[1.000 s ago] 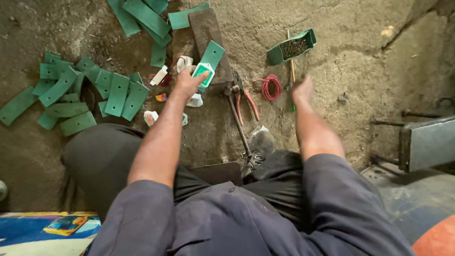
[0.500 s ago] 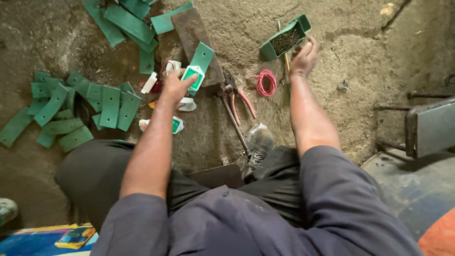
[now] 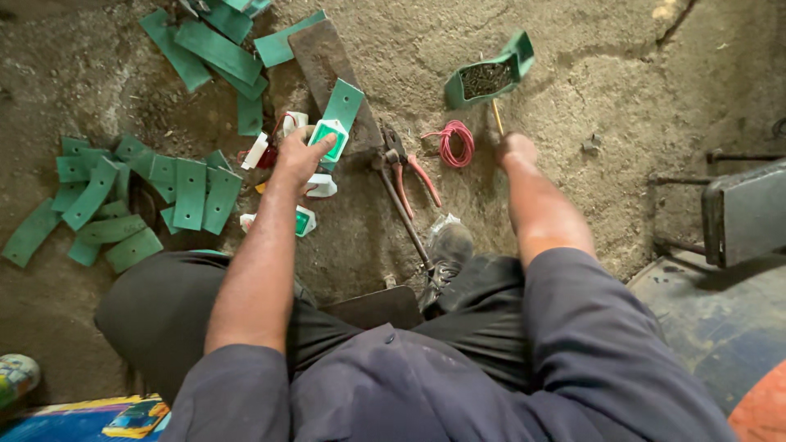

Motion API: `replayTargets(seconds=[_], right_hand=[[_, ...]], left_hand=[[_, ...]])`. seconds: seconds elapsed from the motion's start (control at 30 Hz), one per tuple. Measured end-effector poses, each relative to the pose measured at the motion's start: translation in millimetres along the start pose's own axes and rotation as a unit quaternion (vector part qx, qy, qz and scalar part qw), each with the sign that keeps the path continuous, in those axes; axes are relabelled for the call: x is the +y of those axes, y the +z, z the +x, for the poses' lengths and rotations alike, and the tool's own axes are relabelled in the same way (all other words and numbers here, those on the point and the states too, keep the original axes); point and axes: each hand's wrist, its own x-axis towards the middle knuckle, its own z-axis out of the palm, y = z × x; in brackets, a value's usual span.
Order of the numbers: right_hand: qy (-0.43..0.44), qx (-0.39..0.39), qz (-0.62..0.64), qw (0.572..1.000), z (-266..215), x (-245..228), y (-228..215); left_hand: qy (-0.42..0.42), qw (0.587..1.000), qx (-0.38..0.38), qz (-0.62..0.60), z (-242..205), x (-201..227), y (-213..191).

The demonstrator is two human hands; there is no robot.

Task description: The person sits on the floor and assembles small green plastic brackets with white electrical boxes. They use a hammer to secure nails, a screwdriver to tighten screws, and pliers to trim wires. The person handles multiple components one at a time, placing finished units aside.

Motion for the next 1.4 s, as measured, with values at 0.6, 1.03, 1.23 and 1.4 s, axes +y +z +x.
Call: replayTargets(seconds=[0.6, 1.03, 1.23, 1.4], right_hand=[[-0.044, 0.178, 0.518, 0.835, -4, -20, -26], [-0.073, 0.008, 0.661, 0.746, 30, -58, -72], [-0.112, -0.068, 0.643, 0.755, 13, -109, -129], [-0.111, -0.081, 0.636, 0.76, 5, -105, -140]], left_hand=[[-0.018, 0.999, 0.009, -0.028, -3, 5, 5], [-0.093, 0.996, -0.001, 0.001, -11, 21, 1], [0.005, 1.0, -0.011, -0.006, -2, 5, 1], [-0.01, 0.999, -0.035, -0.024, -3, 6, -1]])
